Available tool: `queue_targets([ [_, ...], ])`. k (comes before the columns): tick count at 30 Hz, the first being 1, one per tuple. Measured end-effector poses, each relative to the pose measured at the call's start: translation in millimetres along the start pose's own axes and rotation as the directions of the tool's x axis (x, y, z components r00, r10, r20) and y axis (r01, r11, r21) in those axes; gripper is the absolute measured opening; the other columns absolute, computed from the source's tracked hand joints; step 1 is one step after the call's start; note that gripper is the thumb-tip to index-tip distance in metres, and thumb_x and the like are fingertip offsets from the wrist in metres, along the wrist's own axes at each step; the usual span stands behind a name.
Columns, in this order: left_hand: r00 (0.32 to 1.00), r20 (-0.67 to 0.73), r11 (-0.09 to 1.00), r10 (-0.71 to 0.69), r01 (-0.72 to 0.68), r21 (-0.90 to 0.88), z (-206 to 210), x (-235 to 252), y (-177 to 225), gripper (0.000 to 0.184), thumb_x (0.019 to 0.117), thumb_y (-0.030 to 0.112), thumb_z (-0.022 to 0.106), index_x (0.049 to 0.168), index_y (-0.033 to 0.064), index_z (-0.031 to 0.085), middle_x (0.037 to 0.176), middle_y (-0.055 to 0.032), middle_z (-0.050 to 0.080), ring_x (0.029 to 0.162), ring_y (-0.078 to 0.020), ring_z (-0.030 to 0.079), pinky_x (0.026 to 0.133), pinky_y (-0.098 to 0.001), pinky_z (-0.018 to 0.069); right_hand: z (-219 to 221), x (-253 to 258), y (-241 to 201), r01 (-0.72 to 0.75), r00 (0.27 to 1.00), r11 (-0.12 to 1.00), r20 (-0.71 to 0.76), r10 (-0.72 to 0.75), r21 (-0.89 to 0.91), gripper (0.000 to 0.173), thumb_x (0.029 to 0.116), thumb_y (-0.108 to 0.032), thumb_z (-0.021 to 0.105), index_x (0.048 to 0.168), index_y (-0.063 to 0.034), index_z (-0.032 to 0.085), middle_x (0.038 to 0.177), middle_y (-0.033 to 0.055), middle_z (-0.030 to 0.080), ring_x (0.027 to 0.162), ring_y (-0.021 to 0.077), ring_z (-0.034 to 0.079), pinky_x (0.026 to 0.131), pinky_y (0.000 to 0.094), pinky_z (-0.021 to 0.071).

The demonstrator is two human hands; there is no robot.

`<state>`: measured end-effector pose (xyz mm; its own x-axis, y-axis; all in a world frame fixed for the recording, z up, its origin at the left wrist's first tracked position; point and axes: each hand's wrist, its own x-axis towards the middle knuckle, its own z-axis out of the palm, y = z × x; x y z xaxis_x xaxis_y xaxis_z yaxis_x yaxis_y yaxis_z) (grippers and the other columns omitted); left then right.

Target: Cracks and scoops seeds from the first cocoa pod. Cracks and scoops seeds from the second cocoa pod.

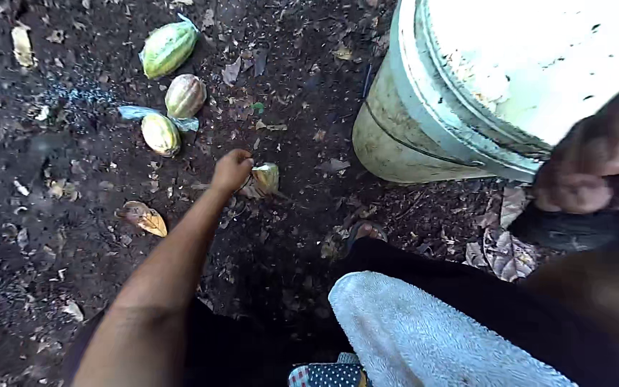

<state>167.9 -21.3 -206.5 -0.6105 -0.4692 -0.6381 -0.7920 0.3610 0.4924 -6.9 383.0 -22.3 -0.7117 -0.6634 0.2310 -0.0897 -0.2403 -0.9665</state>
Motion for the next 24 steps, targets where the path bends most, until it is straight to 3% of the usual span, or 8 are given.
queue_targets([
  [2,0.985,-0.034,0.984,-0.172,0.170,-0.049,28.1,6.0,-5.6,0.062,0.1088,0.049,0.040,0.153,0.0064,0.041,0.139,-0.0298,0.057,0.126,-0.0482,0.057,0.103,-0.0685,0.0439,50.8,20.8,-8.4,-0.028,0.999,0.997,0.020,0.029,-0.076,0.021,0.1029,-0.023,0.060,0.119,-0.0102,0.058,0.085,-0.0027,0.068,0.058,0.0105,0.064,0.047,0.0256,0.0570],
  [5,0.932,-0.046,0.925,-0.359,0.348,-0.154,63.5,19.7,-12.4,0.074,0.1065,0.061,0.031,0.154,0.0048,0.039,0.142,-0.0332,0.052,0.131,-0.0499,0.053,0.104,-0.0696,0.0442,78.9,34.5,-0.3,0.005,0.984,0.990,0.177,0.020,-0.143,0.022,0.1069,-0.028,0.054,0.123,-0.0122,0.056,0.088,-0.0069,0.065,0.063,0.0051,0.063,0.050,0.0214,0.0574],
  [8,0.942,-0.038,0.889,-0.332,0.300,-0.346,83.8,11.9,-15.4,0.055,0.1028,0.037,0.050,0.148,0.0058,0.047,0.134,-0.0297,0.057,0.121,-0.0461,0.060,0.095,-0.0662,0.0505,91.9,37.4,14.5,-0.050,0.965,0.976,0.241,0.102,-0.210,0.022,0.1078,-0.025,0.051,0.123,-0.0109,0.057,0.088,-0.0045,0.064,0.062,0.0065,0.062,0.050,0.0225,0.0569],
  [11,0.982,-0.065,0.950,-0.175,0.151,-0.272,89.0,-8.3,-18.2,0.048,0.0928,0.008,0.063,0.141,0.0054,0.056,0.129,-0.0250,0.064,0.118,-0.0417,0.063,0.099,-0.0638,0.0497,99.1,34.1,43.8,-0.180,0.934,0.942,0.250,0.254,-0.283,0.024,0.1065,-0.026,0.051,0.122,-0.0089,0.059,0.082,-0.0016,0.065,0.058,0.0091,0.062,0.049,0.0254,0.0571],
  [14,0.991,-0.100,0.986,-0.086,0.070,-0.154,84.2,-22.8,-15.5,0.038,0.0948,0.007,0.062,0.133,0.0086,0.065,0.129,-0.0213,0.066,0.121,-0.0397,0.062,0.102,-0.0643,0.0475,104.8,29.4,83.7,-0.302,0.881,0.834,0.198,0.429,-0.462,0.030,0.1054,-0.031,0.054,0.125,-0.0106,0.063,0.084,-0.0016,0.069,0.061,0.0086,0.065,0.053,0.0286,0.0587],
  [16,0.990,-0.138,0.979,-0.026,-0.002,-0.203,77.6,-32.8,-9.8,0.037,0.0956,0.008,0.062,0.132,0.0087,0.065,0.127,-0.0191,0.067,0.116,-0.0372,0.065,0.098,-0.0628,0.0502,106.5,24.8,115.4,-0.411,0.819,0.759,0.161,0.551,-0.505,0.034,0.1058,-0.034,0.055,0.128,-0.0100,0.063,0.087,0.0029,0.071,0.059,0.0124,0.065,0.054,0.0331,0.0585],
  [20,0.980,-0.147,0.879,0.133,-0.185,-0.440,49.8,-68.1,26.1,0.037,0.0981,0.006,0.062,0.135,0.0057,0.060,0.126,-0.0152,0.066,0.108,-0.0257,0.067,0.094,-0.0488,0.0546,120.0,14.3,164.6,-0.798,0.580,0.583,0.072,0.812,-0.154,0.045,0.1072,-0.039,0.053,0.142,-0.0114,0.051,0.100,0.0114,0.072,0.060,0.0178,0.065,0.054,0.0319,0.0567],
  [24,0.922,-0.204,0.791,0.330,-0.388,-0.474,44.2,-94.7,57.1,0.037,0.0938,0.005,0.064,0.131,0.0049,0.059,0.120,-0.0107,0.068,0.105,-0.0180,0.067,0.091,-0.0401,0.0561,123.9,13.2,181.9,-0.910,0.402,0.371,0.174,0.899,0.186,0.045,0.1063,-0.052,0.045,0.138,-0.0201,0.047,0.087,0.0054,0.066,0.059,0.0121,0.061,0.053,0.0242,0.0534],
])
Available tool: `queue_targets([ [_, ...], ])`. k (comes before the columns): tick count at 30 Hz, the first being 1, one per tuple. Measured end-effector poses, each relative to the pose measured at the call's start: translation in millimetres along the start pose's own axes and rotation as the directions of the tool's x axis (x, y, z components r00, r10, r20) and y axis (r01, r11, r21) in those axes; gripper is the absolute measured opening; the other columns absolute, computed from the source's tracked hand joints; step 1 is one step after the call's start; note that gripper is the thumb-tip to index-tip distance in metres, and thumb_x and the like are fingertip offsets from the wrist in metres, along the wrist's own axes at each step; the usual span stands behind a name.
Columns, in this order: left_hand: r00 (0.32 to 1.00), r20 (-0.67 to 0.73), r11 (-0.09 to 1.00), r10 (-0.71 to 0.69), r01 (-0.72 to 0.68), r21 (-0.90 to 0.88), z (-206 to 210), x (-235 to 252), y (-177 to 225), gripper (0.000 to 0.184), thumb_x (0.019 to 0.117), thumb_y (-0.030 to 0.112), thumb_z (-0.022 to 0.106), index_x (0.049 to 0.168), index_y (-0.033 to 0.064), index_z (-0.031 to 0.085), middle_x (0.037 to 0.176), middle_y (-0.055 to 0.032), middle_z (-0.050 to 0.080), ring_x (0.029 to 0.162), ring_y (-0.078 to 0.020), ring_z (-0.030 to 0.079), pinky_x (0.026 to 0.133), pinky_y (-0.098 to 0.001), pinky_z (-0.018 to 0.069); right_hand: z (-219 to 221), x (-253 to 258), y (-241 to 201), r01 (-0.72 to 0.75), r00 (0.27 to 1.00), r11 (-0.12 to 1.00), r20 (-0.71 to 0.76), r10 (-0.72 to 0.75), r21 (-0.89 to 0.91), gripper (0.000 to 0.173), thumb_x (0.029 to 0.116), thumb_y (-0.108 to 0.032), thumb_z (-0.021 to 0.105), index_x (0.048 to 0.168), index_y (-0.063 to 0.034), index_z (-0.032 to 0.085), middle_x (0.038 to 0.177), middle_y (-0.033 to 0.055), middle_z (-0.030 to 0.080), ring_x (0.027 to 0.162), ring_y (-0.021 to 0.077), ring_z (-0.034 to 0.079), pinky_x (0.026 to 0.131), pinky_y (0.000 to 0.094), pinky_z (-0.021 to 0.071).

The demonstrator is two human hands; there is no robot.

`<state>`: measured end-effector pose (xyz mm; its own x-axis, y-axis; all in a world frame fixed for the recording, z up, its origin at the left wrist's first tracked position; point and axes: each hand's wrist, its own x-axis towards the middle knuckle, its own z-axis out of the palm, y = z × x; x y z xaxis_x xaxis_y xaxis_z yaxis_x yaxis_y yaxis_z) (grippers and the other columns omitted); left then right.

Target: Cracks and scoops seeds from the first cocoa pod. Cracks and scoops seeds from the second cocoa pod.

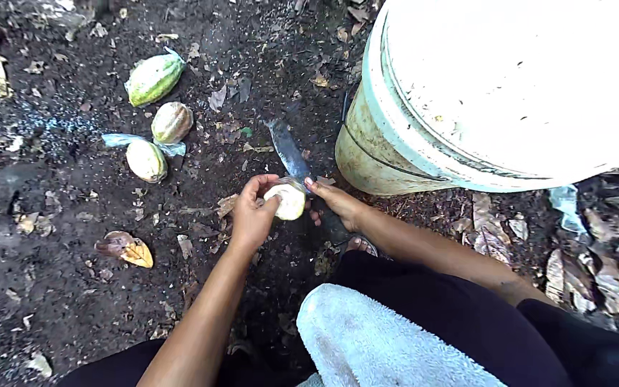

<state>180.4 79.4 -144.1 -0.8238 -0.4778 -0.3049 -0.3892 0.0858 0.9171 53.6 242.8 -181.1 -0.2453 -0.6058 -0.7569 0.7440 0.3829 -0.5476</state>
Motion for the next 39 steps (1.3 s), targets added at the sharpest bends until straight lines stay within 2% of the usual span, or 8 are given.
queue_targets([
  [4,0.993,0.113,0.998,-0.035,0.031,0.045,3.3,-3.9,9.4,0.054,0.0855,0.003,0.069,0.138,0.0129,0.061,0.139,-0.0093,0.057,0.121,-0.0202,0.060,0.098,-0.0431,0.0544,14.0,-7.8,-13.0,0.016,0.998,0.995,0.051,-0.021,0.102,0.037,0.1068,-0.039,0.052,0.136,-0.0170,0.049,0.080,0.0054,0.063,0.057,0.0112,0.061,0.051,0.0231,0.0540],
  [10,0.969,0.247,0.997,-0.019,0.038,-0.071,-17.4,-4.3,30.4,0.073,0.0835,0.000,0.065,0.151,0.0191,0.047,0.135,-0.0067,0.063,0.111,-0.0168,0.067,0.091,-0.0369,0.0589,32.5,-15.6,-27.8,0.006,0.998,0.968,0.057,-0.021,0.252,0.032,0.1063,-0.036,0.054,0.128,-0.0136,0.053,0.075,0.0062,0.062,0.055,0.0114,0.062,0.050,0.0225,0.0548],
  [13,0.979,0.195,0.983,0.065,-0.096,0.155,-19.6,-7.2,34.2,0.075,0.0819,0.011,0.074,0.151,0.0204,0.047,0.148,-0.0045,0.051,0.125,-0.0163,0.059,0.099,-0.0419,0.0547,34.1,-13.7,-26.9,-0.022,0.996,0.963,0.087,-0.001,0.270,0.031,0.1067,-0.040,0.051,0.123,-0.0134,0.057,0.072,0.0058,0.061,0.053,0.0110,0.061,0.048,0.0220,0.0536],
  [16,0.967,0.148,0.897,0.210,-0.250,0.363,-16.6,-8.2,30.9,0.076,0.0822,0.022,0.080,0.150,0.0147,0.047,0.144,-0.0098,0.053,0.126,-0.0213,0.057,0.102,-0.0463,0.0518,37.1,-14.4,-25.0,-0.030,0.996,0.961,0.093,0.005,0.275,0.032,0.1059,-0.043,0.051,0.118,-0.0144,0.059,0.071,0.0046,0.061,0.052,0.0101,0.060,0.048,0.0216,0.0536],
  [20,0.956,0.143,0.874,0.257,-0.293,0.389,-12.9,-7.6,32.3,0.086,0.0810,0.021,0.079,0.155,0.0111,0.037,0.141,-0.0114,0.058,0.125,-0.0222,0.059,0.104,-0.0450,0.0514,36.4,-14.8,-25.0,0.002,0.992,0.958,0.118,-0.037,0.285,0.031,0.1063,-0.043,0.051,0.112,-0.0136,0.059,0.071,0.0042,0.060,0.053,0.0097,0.060,0.048,0.0213,0.0543],
  [30,0.986,0.050,0.924,0.161,-0.168,0.345,-3.8,-9.4,34.4,0.080,0.0807,0.014,0.077,0.152,0.0150,0.042,0.139,-0.0090,0.059,0.119,-0.0213,0.063,0.097,-0.0455,0.0555,42.9,-16.1,-21.6,0.018,0.993,0.940,0.100,-0.056,0.341,0.033,0.1076,-0.041,0.048,0.104,-0.0105,0.061,0.066,0.0042,0.058,0.050,0.0092,0.059,0.048,0.0206,0.0534],
  [36,0.987,0.020,0.921,0.160,-0.156,0.356,-2.7,-9.7,35.9,0.066,0.0821,0.013,0.077,0.144,0.0124,0.052,0.136,-0.0117,0.059,0.117,-0.0235,0.063,0.098,-0.0481,0.0536,43.2,-14.7,-21.6,0.026,0.992,0.936,0.105,-0.067,0.352,0.033,0.1072,-0.041,0.049,0.103,-0.0113,0.061,0.066,0.0031,0.057,0.050,0.0084,0.058,0.048,0.0203,0.0531],
  [39,0.994,0.080,0.951,0.069,-0.090,0.295,-10.8,-5.6,38.7,0.065,0.0852,0.013,0.075,0.145,0.0151,0.051,0.135,-0.0096,0.061,0.116,-0.0210,0.063,0.097,-0.0476,0.0541,44.2,-13.5,-21.5,-0.001,0.993,0.933,0.112,-0.042,0.361,0.034,0.1078,-0.041,0.047,0.103,-0.0101,0.061,0.067,0.0034,0.058,0.051,0.0084,0.059,0.049,0.0197,0.0532],
])
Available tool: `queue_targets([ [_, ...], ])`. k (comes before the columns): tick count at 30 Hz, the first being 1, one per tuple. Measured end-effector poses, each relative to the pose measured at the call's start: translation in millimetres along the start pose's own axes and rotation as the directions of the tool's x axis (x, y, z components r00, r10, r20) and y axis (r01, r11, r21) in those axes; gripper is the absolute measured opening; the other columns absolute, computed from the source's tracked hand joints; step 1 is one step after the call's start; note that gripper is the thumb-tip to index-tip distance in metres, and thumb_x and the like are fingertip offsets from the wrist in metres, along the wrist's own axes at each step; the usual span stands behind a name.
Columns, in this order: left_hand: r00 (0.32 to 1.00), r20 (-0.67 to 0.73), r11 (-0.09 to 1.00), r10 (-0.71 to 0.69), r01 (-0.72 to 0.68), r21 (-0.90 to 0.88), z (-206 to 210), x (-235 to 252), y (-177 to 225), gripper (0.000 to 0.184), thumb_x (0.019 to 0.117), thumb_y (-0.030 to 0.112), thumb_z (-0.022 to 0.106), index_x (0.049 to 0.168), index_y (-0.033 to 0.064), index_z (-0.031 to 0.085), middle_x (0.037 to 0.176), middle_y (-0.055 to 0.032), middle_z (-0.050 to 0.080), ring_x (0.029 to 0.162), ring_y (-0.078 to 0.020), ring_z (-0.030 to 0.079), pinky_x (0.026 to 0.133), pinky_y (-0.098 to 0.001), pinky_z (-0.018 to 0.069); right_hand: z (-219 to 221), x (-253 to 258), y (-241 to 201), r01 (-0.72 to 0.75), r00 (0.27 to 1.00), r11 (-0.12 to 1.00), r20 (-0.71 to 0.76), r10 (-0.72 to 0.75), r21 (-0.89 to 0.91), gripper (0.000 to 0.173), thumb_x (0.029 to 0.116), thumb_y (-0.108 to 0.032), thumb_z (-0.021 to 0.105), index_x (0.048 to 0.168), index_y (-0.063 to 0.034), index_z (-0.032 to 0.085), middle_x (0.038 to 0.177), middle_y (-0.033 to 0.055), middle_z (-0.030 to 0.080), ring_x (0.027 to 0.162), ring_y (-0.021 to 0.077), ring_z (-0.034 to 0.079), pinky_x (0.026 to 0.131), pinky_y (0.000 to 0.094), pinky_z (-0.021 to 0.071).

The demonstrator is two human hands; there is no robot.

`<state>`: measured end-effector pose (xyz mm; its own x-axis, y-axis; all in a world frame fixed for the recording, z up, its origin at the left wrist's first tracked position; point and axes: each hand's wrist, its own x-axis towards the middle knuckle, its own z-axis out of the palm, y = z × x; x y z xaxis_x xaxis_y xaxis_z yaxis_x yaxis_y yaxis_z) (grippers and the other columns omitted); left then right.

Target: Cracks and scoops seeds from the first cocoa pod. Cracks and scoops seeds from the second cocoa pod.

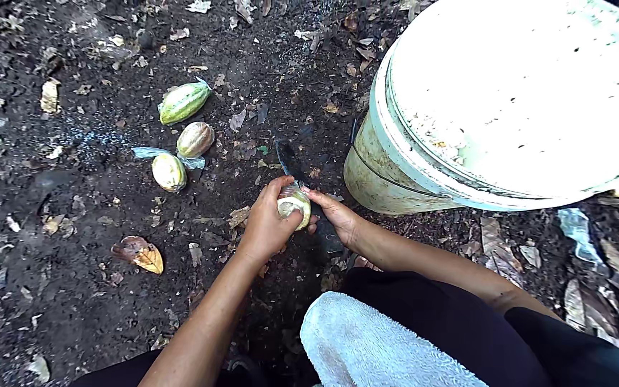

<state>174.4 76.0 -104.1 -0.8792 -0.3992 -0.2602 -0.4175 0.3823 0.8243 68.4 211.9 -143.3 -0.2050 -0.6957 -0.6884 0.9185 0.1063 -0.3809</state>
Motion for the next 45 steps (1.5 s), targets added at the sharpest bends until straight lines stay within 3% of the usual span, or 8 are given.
queue_targets([
  [5,0.991,0.118,0.995,0.063,-0.053,-0.085,-21.1,-0.7,-3.2,0.081,0.0853,0.018,0.076,0.156,0.0232,0.038,0.148,-0.0018,0.053,0.128,-0.0150,0.057,0.104,-0.0428,0.0521,9.3,-7.3,-5.2,-0.010,1.000,1.000,0.018,0.010,0.026,0.035,0.1084,-0.041,0.045,0.104,-0.0105,0.061,0.065,0.0031,0.058,0.050,0.0082,0.059,0.048,0.0193,0.0531],
  [12,0.905,-0.198,0.807,0.376,-0.425,-0.409,-11.1,-2.6,-21.4,0.090,0.0893,0.043,0.076,0.159,0.0110,0.029,0.158,-0.0096,0.042,0.133,-0.0212,0.054,0.105,-0.0399,0.0531,42.2,-18.9,-16.2,0.047,0.997,0.990,-0.070,-0.038,0.134,0.044,0.1087,-0.047,0.039,0.101,-0.0081,0.058,0.067,0.0051,0.060,0.055,0.0111,0.062,0.052,0.0221,0.0558],
  [17,0.896,-0.444,0.549,0.016,-0.379,-0.745,2.1,18.4,-17.8,0.082,0.0845,0.042,0.081,0.148,0.0194,0.035,0.127,-0.0027,0.061,0.106,-0.0146,0.067,0.085,-0.0336,0.0606,48.7,-18.2,-11.8,0.195,0.980,0.874,0.064,-0.186,-0.445,0.039,0.1122,-0.041,0.033,0.125,-0.0085,0.051,0.084,0.0057,0.066,0.056,0.0124,0.062,0.053,0.0261,0.0558],
  [22,0.936,-0.250,0.130,-0.246,-0.224,-0.966,-33.3,22.1,-21.8,0.069,0.1016,0.071,0.020,0.137,0.0240,0.055,0.124,-0.0036,0.067,0.108,-0.0208,0.069,0.084,-0.0392,0.0600,9.8,-5.2,8.5,0.624,0.681,0.205,0.396,-0.616,-0.754,0.046,0.1099,-0.034,0.043,0.131,0.0069,0.052,0.086,0.0048,0.067,0.070,0.0088,0.068,0.068,0.0280,0.0612],
  [28,0.886,-0.041,-0.143,-0.461,-0.120,-0.982,-31.5,23.5,-39.3,0.066,0.1033,0.066,0.024,0.129,0.0167,0.059,0.121,-0.0078,0.067,0.113,-0.0254,0.066,0.089,-0.0498,0.0569,10.7,-12.0,3.7,0.537,0.695,-0.126,0.521,-0.496,-0.834,0.050,0.1097,-0.043,0.039,0.117,-0.0016,0.066,0.084,0.0099,0.069,0.073,0.0190,0.069,0.070,0.0392,0.0585],
  [33,0.903,-0.039,-0.238,-0.427,-0.153,-0.959,-35.5,26.1,-51.1,0.064,0.1071,0.057,0.013,0.127,0.0156,0.058,0.119,-0.0065,0.067,0.111,-0.0230,0.066,0.090,-0.0452,0.0574,20.2,-19.0,-8.7,0.752,0.169,-0.351,0.677,-0.716,-0.558,0.043,0.1111,-0.040,0.041,0.104,-0.0019,0.058,0.077,0.0050,0.064,0.064,0.0083,0.066,0.058,0.0280,0.0601],
  [37,0.786,-0.008,-0.160,-0.618,-0.136,-0.978,-30.2,25.7,-26.9,0.049,0.1079,0.049,0.030,0.129,0.0126,0.054,0.118,-0.0119,0.064,0.108,-0.0275,0.064,0.088,-0.0504,0.0550,13.9,-7.8,5.4,0.318,0.801,-0.311,0.429,-0.417,-0.896,0.045,0.1099,-0.036,0.042,0.120,0.0016,0.063,0.096,0.0231,0.069,0.089,0.0408,0.071,0.078,0.0590,0.0553],
  [45,0.949,0.004,-0.065,-0.314,-0.018,-0.998,-32.4,21.7,-55.2,0.063,0.1008,0.066,0.034,0.122,0.0153,0.064,0.110,-0.0100,0.071,0.099,-0.0248,0.071,0.080,-0.0464,0.0601,8.2,-4.1,17.8,0.378,0.922,0.393,0.304,-0.239,-0.838,0.045,0.1089,-0.036,0.045,0.132,0.0016,0.052,0.076,-0.0009,0.058,0.059,0.0059,0.060,0.058,0.0243,0.0566],
])
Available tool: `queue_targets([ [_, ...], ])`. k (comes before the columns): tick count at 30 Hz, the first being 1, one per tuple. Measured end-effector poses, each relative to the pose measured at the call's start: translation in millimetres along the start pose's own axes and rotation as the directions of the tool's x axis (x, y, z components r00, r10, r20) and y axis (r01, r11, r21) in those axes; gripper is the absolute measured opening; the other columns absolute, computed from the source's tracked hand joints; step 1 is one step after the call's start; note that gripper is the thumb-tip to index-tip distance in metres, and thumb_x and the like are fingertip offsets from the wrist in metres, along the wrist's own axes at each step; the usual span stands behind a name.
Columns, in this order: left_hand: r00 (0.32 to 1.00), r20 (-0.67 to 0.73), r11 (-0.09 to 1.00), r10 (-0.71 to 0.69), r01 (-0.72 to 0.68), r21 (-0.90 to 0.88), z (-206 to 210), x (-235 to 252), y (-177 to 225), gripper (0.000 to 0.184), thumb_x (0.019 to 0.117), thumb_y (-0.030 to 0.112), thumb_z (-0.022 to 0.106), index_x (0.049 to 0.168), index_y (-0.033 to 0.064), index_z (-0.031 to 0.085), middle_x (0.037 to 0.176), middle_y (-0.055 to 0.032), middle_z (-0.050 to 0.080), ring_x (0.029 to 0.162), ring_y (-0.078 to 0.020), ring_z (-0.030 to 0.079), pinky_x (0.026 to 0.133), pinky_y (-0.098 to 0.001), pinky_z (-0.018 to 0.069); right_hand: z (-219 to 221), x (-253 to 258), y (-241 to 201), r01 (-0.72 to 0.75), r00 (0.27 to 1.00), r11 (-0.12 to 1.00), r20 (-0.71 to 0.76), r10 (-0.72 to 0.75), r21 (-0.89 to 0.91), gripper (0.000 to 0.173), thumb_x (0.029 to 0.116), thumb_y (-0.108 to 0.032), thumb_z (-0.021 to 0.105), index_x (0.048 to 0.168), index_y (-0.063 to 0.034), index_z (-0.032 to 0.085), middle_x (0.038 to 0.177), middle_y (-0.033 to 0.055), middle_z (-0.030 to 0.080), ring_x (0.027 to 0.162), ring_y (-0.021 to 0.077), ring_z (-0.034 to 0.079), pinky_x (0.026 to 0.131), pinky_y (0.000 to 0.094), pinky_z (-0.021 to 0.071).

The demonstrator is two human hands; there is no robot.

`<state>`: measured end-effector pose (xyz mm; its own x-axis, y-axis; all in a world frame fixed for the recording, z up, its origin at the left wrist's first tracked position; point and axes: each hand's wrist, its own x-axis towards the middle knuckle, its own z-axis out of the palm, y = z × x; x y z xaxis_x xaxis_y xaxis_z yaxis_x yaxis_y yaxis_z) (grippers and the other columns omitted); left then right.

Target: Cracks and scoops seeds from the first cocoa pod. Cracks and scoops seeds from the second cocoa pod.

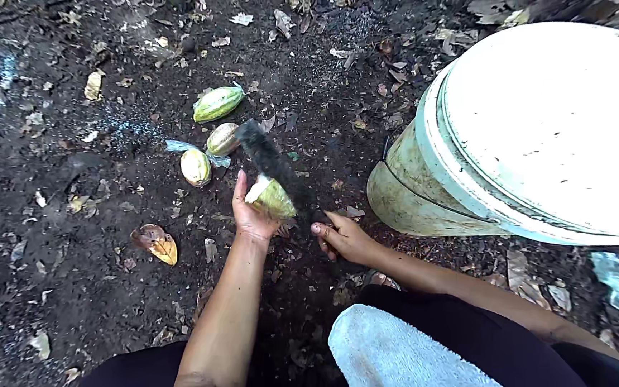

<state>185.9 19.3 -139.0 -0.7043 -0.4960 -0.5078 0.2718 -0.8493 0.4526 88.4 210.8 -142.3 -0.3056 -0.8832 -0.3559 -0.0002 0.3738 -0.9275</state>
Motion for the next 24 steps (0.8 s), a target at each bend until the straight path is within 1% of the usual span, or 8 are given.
queue_targets([
  [2,0.995,-0.050,0.996,0.090,-0.089,0.013,4.9,-1.8,-3.3,0.035,0.1003,0.044,0.042,0.106,0.0164,0.064,0.090,-0.0048,0.069,0.079,-0.0181,0.070,0.066,-0.0385,0.0597,10.0,5.9,7.0,-0.009,0.998,0.998,-0.065,0.005,-0.066,0.047,0.1093,-0.034,0.045,0.136,0.0039,0.051,0.078,0.0020,0.060,0.061,0.0083,0.061,0.062,0.0261,0.0565],
  [5,0.958,-0.104,0.963,0.267,-0.259,0.078,10.7,-3.0,-12.8,0.031,0.0987,0.026,0.039,0.115,0.0128,0.061,0.088,-0.0037,0.066,0.076,-0.0152,0.067,0.066,-0.0339,0.0571,11.8,15.1,16.3,0.009,0.983,0.913,-0.165,-0.083,-0.408,0.051,0.1097,-0.037,0.042,0.134,0.0061,0.056,0.092,0.0170,0.069,0.082,0.0259,0.069,0.082,0.0431,0.0570],
  [8,0.930,-0.084,0.930,0.359,-0.348,0.116,11.0,-2.0,-22.0,0.037,0.1002,0.023,0.035,0.121,0.0110,0.062,0.095,-0.0050,0.067,0.081,-0.0148,0.067,0.069,-0.0316,0.0572,12.2,17.9,19.3,-0.009,0.975,0.868,-0.199,-0.103,-0.497,0.049,0.1096,-0.038,0.041,0.128,0.0046,0.059,0.096,0.0220,0.070,0.089,0.0346,0.071,0.084,0.0512,0.0552],
  [11,0.965,-0.034,0.962,0.261,-0.263,-0.075,9.5,-0.6,-14.5,0.040,0.1009,0.028,0.034,0.124,0.0124,0.063,0.101,-0.0064,0.068,0.088,-0.0180,0.069,0.074,-0.0357,0.0586,13.5,17.1,13.8,0.074,0.971,0.985,-0.212,-0.107,-0.156,0.043,0.1097,-0.033,0.042,0.122,0.0043,0.059,0.079,0.0053,0.062,0.065,0.0128,0.064,0.065,0.0301,0.0576],
  [14,0.986,-0.007,0.973,0.165,-0.163,-0.162,13.0,-10.8,2.7,0.048,0.1043,0.041,0.030,0.134,0.0147,0.056,0.118,-0.0083,0.065,0.106,-0.0249,0.067,0.091,-0.0449,0.0563,13.8,12.8,-0.1,0.253,0.939,0.939,-0.294,-0.179,0.235,0.031,0.1096,-0.030,0.039,0.107,-0.0037,0.055,0.071,-0.0037,0.059,0.055,0.0074,0.060,0.055,0.0269,0.0579],
  [18,0.963,0.187,0.980,0.195,-0.183,-0.081,3.2,-23.6,38.8,0.080,0.1003,0.072,0.010,0.145,0.0211,0.053,0.136,-0.0083,0.062,0.125,-0.0255,0.061,0.103,-0.0478,0.0524,3.5,7.2,-2.4,0.390,0.884,0.921,-0.276,-0.379,-0.016,0.044,0.1090,-0.042,0.043,0.108,-0.0011,0.059,0.074,-0.0040,0.061,0.061,0.0043,0.061,0.058,0.0246,0.0574],
  [22,0.962,0.186,0.971,0.200,-0.169,-0.167,-29.3,-2.9,32.4,0.085,0.0976,0.076,0.009,0.127,0.0190,0.064,0.107,-0.0054,0.070,0.101,-0.0244,0.069,0.093,-0.0503,0.0558,9.1,8.0,2.4,0.287,0.938,0.935,-0.139,-0.319,-0.209,0.049,0.1091,-0.043,0.043,0.115,0.0022,0.062,0.076,0.0005,0.062,0.064,0.0045,0.062,0.063,0.0236,0.0563],
  [24,0.984,0.084,0.978,0.160,-0.146,-0.147,-35.6,2.4,19.2,0.076,0.0992,0.074,0.017,0.119,0.0200,0.067,0.107,-0.0048,0.072,0.098,-0.0230,0.070,0.083,-0.0468,0.0601,11.6,10.9,7.1,0.232,0.958,0.912,-0.083,-0.275,-0.339,0.052,0.1094,-0.044,0.041,0.119,0.0026,0.063,0.079,0.0069,0.064,0.067,0.0127,0.064,0.067,0.0318,0.0569],
])
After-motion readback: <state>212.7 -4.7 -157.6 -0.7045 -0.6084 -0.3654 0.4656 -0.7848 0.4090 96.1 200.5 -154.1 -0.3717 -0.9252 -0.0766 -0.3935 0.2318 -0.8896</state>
